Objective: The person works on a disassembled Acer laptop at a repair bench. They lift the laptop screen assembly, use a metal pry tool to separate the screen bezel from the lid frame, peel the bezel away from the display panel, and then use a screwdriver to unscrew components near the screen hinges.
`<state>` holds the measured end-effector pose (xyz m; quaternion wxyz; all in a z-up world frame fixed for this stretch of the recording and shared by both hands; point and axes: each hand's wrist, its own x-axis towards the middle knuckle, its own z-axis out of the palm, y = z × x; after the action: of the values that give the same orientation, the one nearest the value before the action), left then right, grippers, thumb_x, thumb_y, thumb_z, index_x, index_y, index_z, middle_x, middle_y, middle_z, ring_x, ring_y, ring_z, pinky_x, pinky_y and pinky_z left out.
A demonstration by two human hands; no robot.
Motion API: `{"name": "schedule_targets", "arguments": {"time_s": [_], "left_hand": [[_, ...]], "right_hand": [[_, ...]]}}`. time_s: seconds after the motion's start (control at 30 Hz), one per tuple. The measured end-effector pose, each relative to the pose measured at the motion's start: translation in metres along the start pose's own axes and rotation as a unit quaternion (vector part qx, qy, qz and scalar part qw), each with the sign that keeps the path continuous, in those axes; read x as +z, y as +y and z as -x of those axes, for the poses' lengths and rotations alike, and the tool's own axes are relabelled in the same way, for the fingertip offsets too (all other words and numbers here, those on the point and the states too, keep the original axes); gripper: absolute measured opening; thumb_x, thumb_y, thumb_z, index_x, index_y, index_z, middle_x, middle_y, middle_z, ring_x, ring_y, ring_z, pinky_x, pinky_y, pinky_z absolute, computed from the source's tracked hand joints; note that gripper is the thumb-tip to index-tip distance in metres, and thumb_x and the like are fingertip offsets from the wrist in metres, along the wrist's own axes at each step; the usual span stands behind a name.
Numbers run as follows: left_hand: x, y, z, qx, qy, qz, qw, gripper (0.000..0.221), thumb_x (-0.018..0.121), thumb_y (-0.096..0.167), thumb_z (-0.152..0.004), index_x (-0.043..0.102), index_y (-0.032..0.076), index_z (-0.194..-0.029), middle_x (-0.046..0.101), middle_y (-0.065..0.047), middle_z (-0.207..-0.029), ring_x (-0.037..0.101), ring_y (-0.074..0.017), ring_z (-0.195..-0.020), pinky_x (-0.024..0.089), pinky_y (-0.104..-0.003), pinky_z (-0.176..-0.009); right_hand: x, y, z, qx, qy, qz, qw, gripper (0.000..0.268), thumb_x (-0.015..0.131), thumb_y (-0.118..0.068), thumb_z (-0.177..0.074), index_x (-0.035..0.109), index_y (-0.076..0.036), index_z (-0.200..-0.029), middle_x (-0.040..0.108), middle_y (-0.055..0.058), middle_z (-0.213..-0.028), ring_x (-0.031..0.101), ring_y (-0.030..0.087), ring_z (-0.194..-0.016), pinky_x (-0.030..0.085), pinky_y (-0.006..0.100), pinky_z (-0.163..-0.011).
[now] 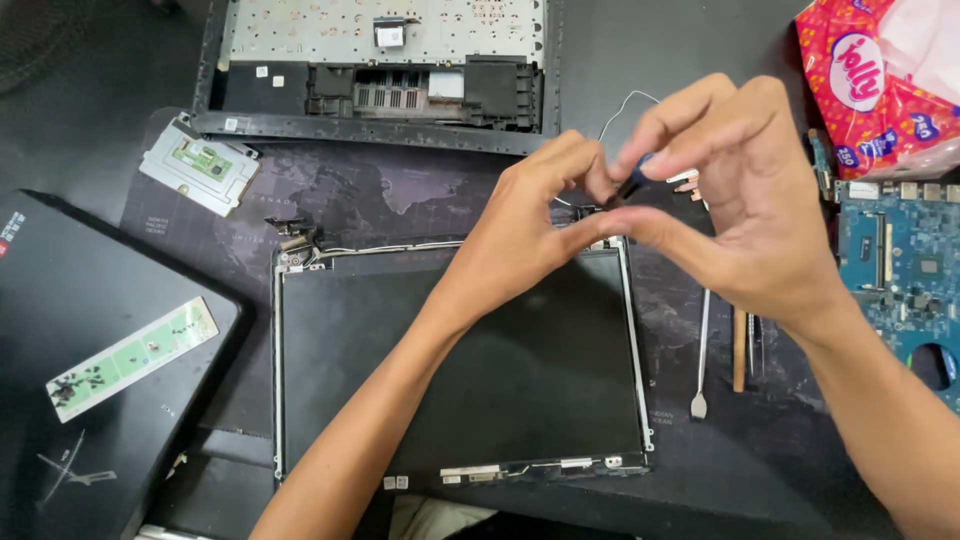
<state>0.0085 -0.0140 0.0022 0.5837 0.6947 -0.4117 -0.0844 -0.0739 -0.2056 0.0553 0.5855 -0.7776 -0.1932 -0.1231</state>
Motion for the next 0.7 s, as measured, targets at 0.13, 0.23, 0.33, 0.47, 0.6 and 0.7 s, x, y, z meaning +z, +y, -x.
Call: {"name": "schedule_targets", "arguments": {"time_s": [0.13, 0.23, 0.33, 0.47, 0.6, 0.7], "left_hand": [[-0.006, 0.014, -0.005, -0.006, -0.016, -0.018, 1.000, 0.045, 0.090, 0.025, -0.081, 0.059, -0.001, -0.099, 0.057, -0.010, -0.092, 0.059, -0.0219, -0.088, 0.052, -0.034, -0.084], [-0.011, 0.006, 0.000, 0.012, -0.035, 0.014, 0.999, 0.045, 0.087, 0.025, -0.083, 0.062, 0.004, -0.115, 0.062, -0.007, -0.103, 0.064, -0.0220, -0.097, 0.054, -0.035, -0.089], [-0.013, -0.004, 0.009, -0.001, -0.045, -0.099, 0.994, 0.038, 0.082, 0.020, -0.086, 0.069, 0.007, -0.119, 0.064, -0.008, -0.107, 0.065, -0.0259, -0.105, 0.050, -0.039, -0.090], [-0.010, -0.010, 0.017, -0.048, -0.066, -0.189, 0.979, 0.027, 0.080, 0.016, -0.083, 0.075, 0.010, -0.109, 0.064, -0.007, -0.102, 0.060, -0.0287, -0.105, 0.045, -0.041, -0.093], [-0.006, -0.004, 0.023, -0.017, -0.057, -0.239, 0.969, 0.023, 0.079, 0.019, -0.083, 0.075, 0.008, -0.102, 0.063, -0.006, -0.097, 0.059, -0.0269, -0.097, 0.041, -0.042, -0.084], [-0.009, 0.005, 0.034, 0.004, -0.042, -0.282, 0.959, 0.011, 0.077, 0.017, -0.087, 0.073, 0.008, -0.090, 0.064, -0.006, -0.094, 0.059, -0.0265, -0.094, 0.040, -0.042, -0.082]], "right_hand": [[0.001, -0.013, -0.006, 0.004, -0.010, -0.016, 1.000, 0.033, 0.059, 0.013, -0.103, 0.040, -0.005, -0.122, 0.058, 0.012, -0.108, 0.069, 0.019, -0.112, 0.055, 0.034, -0.109], [0.004, -0.013, -0.011, -0.003, 0.008, 0.012, 1.000, 0.036, 0.056, 0.016, -0.096, 0.037, -0.002, -0.120, 0.057, 0.016, -0.123, 0.062, 0.025, -0.125, 0.054, 0.039, -0.113], [0.002, -0.003, -0.008, -0.022, 0.017, 0.003, 1.000, 0.041, 0.062, 0.016, -0.099, 0.037, -0.004, -0.125, 0.052, 0.015, -0.121, 0.064, 0.021, -0.108, 0.057, 0.033, -0.098], [-0.004, -0.004, -0.002, 0.002, 0.029, -0.003, 1.000, 0.036, 0.054, 0.017, -0.110, 0.034, -0.003, -0.134, 0.056, 0.015, -0.120, 0.067, 0.022, -0.114, 0.058, 0.035, -0.105], [-0.010, -0.012, 0.008, -0.053, 0.028, 0.080, 0.995, 0.034, 0.048, 0.018, -0.122, 0.028, -0.002, -0.142, 0.057, 0.017, -0.124, 0.067, 0.024, -0.115, 0.060, 0.036, -0.108], [0.008, -0.029, 0.005, 0.001, 0.074, 0.144, 0.987, 0.021, 0.045, 0.011, -0.117, 0.040, 0.002, -0.135, 0.056, 0.027, -0.125, 0.070, 0.032, -0.110, 0.062, 0.041, -0.101]]}}
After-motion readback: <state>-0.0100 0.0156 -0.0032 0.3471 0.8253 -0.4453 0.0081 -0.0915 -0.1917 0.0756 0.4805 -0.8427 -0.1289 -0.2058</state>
